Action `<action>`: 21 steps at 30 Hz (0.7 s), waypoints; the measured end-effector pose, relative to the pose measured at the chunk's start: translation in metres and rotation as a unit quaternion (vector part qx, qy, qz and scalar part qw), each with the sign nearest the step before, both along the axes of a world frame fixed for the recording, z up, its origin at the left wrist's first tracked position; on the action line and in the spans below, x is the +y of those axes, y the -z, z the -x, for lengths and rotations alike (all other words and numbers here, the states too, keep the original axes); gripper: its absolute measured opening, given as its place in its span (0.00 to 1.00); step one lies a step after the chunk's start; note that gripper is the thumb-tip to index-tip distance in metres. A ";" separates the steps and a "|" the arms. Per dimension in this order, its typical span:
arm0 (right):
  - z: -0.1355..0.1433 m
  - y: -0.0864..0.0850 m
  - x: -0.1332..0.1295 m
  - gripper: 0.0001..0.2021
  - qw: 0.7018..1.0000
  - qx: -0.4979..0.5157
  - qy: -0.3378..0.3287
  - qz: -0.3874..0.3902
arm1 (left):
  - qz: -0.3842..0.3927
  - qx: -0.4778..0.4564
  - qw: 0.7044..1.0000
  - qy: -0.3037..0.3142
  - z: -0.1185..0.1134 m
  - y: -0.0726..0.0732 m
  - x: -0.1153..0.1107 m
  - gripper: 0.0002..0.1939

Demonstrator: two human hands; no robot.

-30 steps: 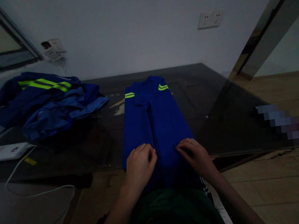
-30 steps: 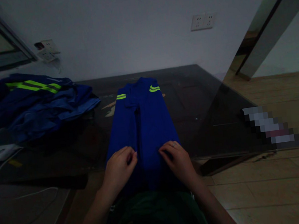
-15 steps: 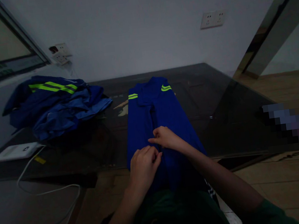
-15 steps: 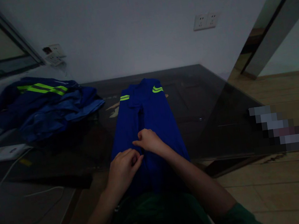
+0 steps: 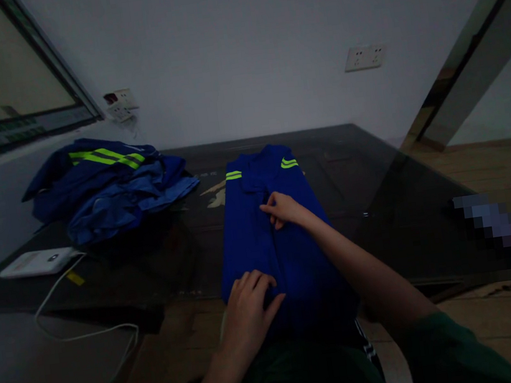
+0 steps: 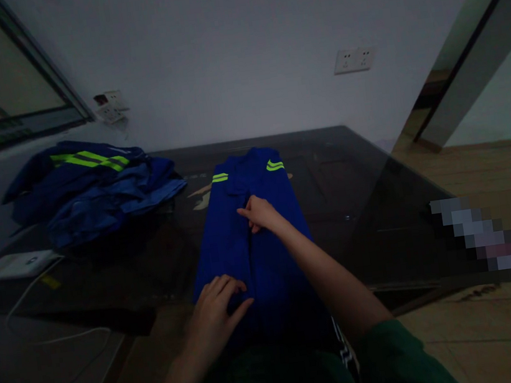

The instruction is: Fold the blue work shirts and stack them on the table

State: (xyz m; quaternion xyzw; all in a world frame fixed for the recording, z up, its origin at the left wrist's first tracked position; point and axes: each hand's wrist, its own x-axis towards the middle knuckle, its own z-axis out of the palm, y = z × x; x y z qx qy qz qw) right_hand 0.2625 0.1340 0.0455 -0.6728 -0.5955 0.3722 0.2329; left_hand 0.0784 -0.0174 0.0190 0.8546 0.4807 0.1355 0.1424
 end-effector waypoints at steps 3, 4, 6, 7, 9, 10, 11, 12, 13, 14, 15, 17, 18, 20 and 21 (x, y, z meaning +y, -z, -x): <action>0.007 0.005 0.028 0.14 0.994 -0.070 0.060 -0.063 | 0.000 0.032 0.999 -0.028 -0.011 -0.001 -0.006 0.09; 0.009 0.008 0.035 0.14 0.992 -0.079 0.067 -0.077 | 0.000 0.039 0.999 -0.030 -0.014 -0.001 -0.007 0.08; 0.010 0.015 0.045 0.10 0.989 -0.064 0.080 -0.105 | 0.000 0.042 0.999 -0.022 -0.019 -0.002 -0.009 0.06; 0.010 0.018 0.048 0.10 0.989 -0.045 0.086 -0.116 | 0.001 0.042 0.999 -0.015 -0.020 -0.002 -0.010 0.05; 0.009 0.025 0.052 0.11 0.989 -0.003 0.089 -0.119 | 0.004 0.043 0.999 -0.011 -0.021 -0.004 -0.011 0.07; 0.008 0.027 0.053 0.10 0.990 0.015 0.088 -0.112 | 0.008 0.046 0.999 -0.014 -0.022 -0.005 -0.010 0.07; 0.007 0.030 0.053 0.10 0.991 0.032 0.085 -0.103 | 0.014 0.049 0.998 -0.023 -0.022 -0.006 -0.009 0.07; 0.007 0.031 0.054 0.10 0.991 0.053 0.084 -0.091 | 0.023 0.054 0.998 -0.035 -0.023 -0.008 -0.007 0.08; 0.006 0.032 0.054 0.10 0.990 0.076 0.084 -0.080 | 0.035 0.062 0.996 -0.052 -0.024 -0.010 -0.004 0.10; 0.006 0.033 0.053 0.11 0.989 0.099 0.084 -0.069 | 0.048 0.075 0.994 -0.069 -0.025 -0.012 -0.001 0.12; 0.007 0.034 0.053 0.12 0.987 0.121 0.084 -0.060 | 0.060 0.092 0.990 -0.085 -0.027 -0.014 0.002 0.13; 0.007 0.033 0.052 0.13 0.982 0.163 0.083 -0.049 | 0.079 0.129 0.983 -0.104 -0.031 -0.018 0.009 0.14; 0.008 0.033 0.051 0.14 0.979 0.181 0.082 -0.046 | 0.083 0.144 0.980 -0.107 -0.033 -0.020 0.011 0.13; 0.008 0.032 0.049 0.14 0.973 0.212 0.083 -0.041 | 0.087 0.160 0.978 -0.103 -0.035 -0.024 0.013 0.12; 0.008 0.032 0.048 0.14 0.970 0.225 0.085 -0.039 | 0.088 0.162 0.978 -0.101 -0.036 -0.025 0.013 0.12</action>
